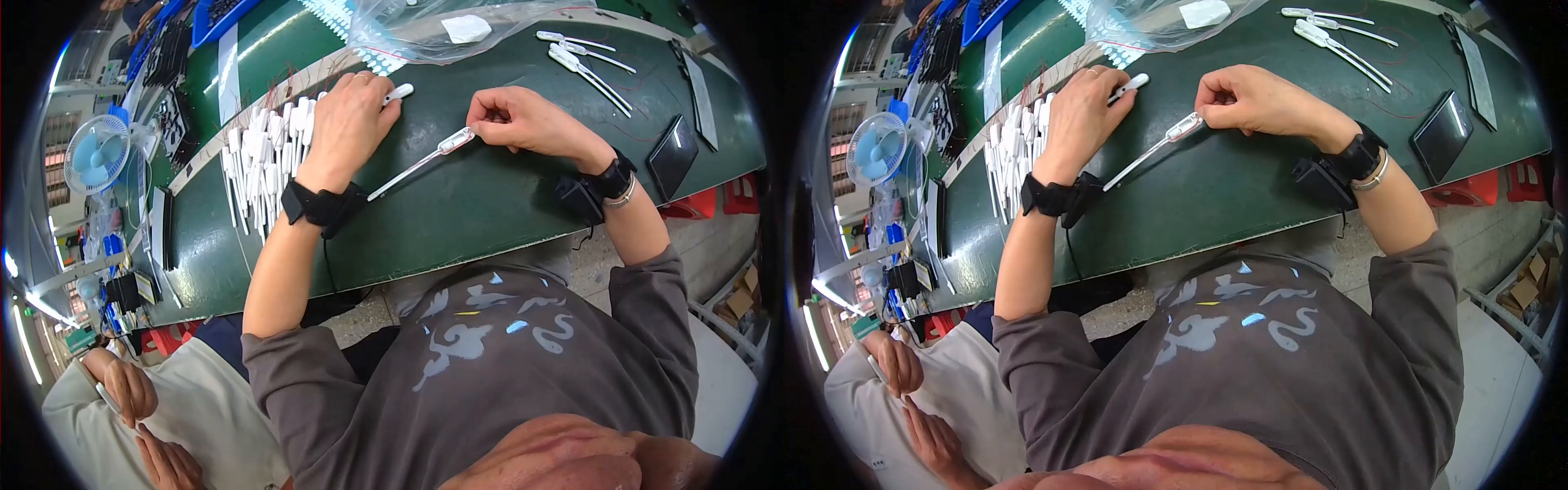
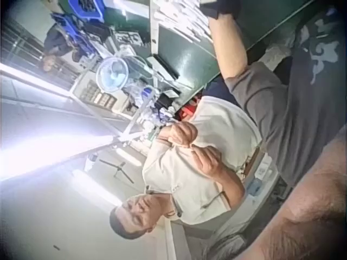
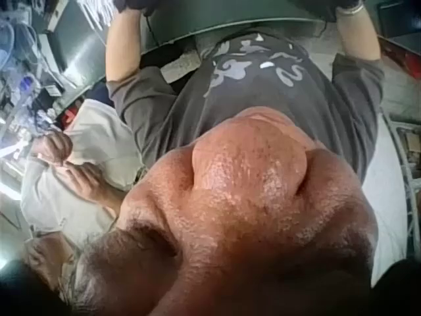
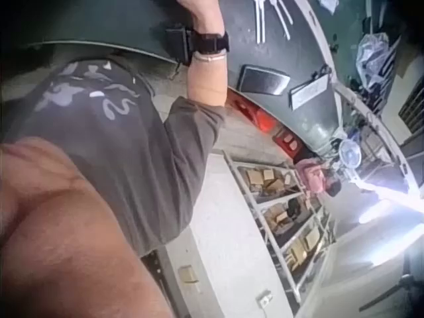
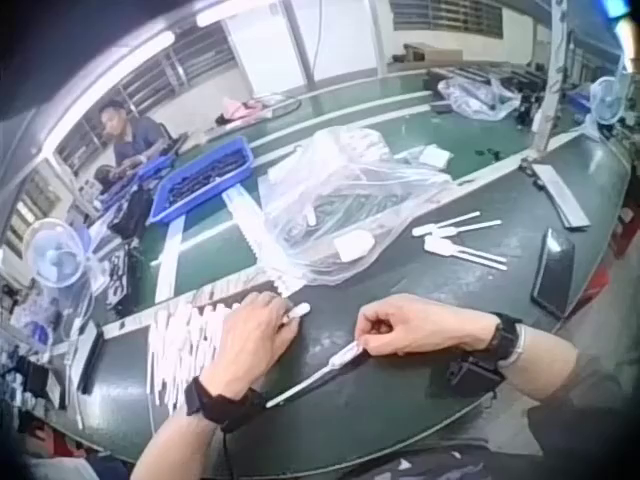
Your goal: The person assembles electronic components by hand, inserting wires into white plastic housings and snapping the covers shut. They then join these housings to long white plastic rods, aligning the parts and pressing them together before setting the completed units aside on the green workbench.
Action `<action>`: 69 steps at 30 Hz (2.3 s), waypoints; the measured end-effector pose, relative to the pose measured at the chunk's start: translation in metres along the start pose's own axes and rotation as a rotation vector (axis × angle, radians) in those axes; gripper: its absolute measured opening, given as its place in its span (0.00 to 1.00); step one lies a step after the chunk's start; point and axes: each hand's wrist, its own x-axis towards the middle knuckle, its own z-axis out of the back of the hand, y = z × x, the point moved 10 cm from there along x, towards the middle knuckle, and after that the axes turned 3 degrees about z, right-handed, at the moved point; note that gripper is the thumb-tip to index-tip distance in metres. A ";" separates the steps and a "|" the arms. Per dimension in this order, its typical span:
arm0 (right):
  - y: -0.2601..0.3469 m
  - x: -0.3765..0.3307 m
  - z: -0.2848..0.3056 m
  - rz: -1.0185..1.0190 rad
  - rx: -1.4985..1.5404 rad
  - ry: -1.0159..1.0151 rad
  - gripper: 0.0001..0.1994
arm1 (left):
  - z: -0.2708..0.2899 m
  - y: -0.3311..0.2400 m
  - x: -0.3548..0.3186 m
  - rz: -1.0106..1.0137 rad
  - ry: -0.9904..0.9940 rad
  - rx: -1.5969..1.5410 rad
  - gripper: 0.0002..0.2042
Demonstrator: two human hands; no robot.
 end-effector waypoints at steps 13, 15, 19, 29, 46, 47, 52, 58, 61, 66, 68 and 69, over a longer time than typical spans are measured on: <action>-0.004 0.001 0.007 -0.008 0.061 -0.082 0.10 | 0.062 -0.075 -0.047 -0.051 -0.397 -0.253 0.12; -0.005 0.003 0.005 -0.009 0.068 -0.073 0.10 | 0.051 -0.074 -0.049 -0.043 -0.394 -0.269 0.12; -0.006 0.003 0.005 0.012 0.083 -0.084 0.10 | 0.040 -0.073 -0.046 -0.004 -0.370 -0.327 0.13; -0.010 0.002 0.002 -0.071 0.211 -0.048 0.09 | 0.023 -0.071 -0.040 0.058 -0.296 -0.401 0.11; -0.012 0.001 -0.007 -0.101 0.461 -0.012 0.10 | 0.010 -0.057 -0.042 0.095 -0.254 -0.501 0.12; -0.012 0.001 -0.008 -0.105 0.471 -0.008 0.10 | 0.010 -0.057 -0.042 0.106 -0.244 -0.509 0.12; -0.012 0.001 -0.011 -0.117 0.478 0.010 0.10 | 0.009 -0.057 -0.042 0.130 -0.203 -0.519 0.12; -0.013 0.002 -0.012 -0.113 0.494 0.023 0.10 | 0.007 -0.057 -0.043 0.132 -0.185 -0.517 0.13; -0.014 0.002 -0.013 -0.115 0.499 0.026 0.10 | 0.007 -0.057 -0.045 0.117 -0.207 -0.525 0.13; -0.015 0.002 -0.013 -0.116 0.496 0.024 0.11 | 0.008 -0.057 -0.044 0.099 -0.226 -0.506 0.13; -0.014 0.003 -0.013 -0.114 0.495 0.027 0.11 | 0.012 -0.060 -0.044 0.064 -0.264 -0.449 0.13; -0.012 0.002 -0.012 -0.107 0.504 0.020 0.11 | 0.014 -0.061 -0.044 0.048 -0.283 -0.420 0.13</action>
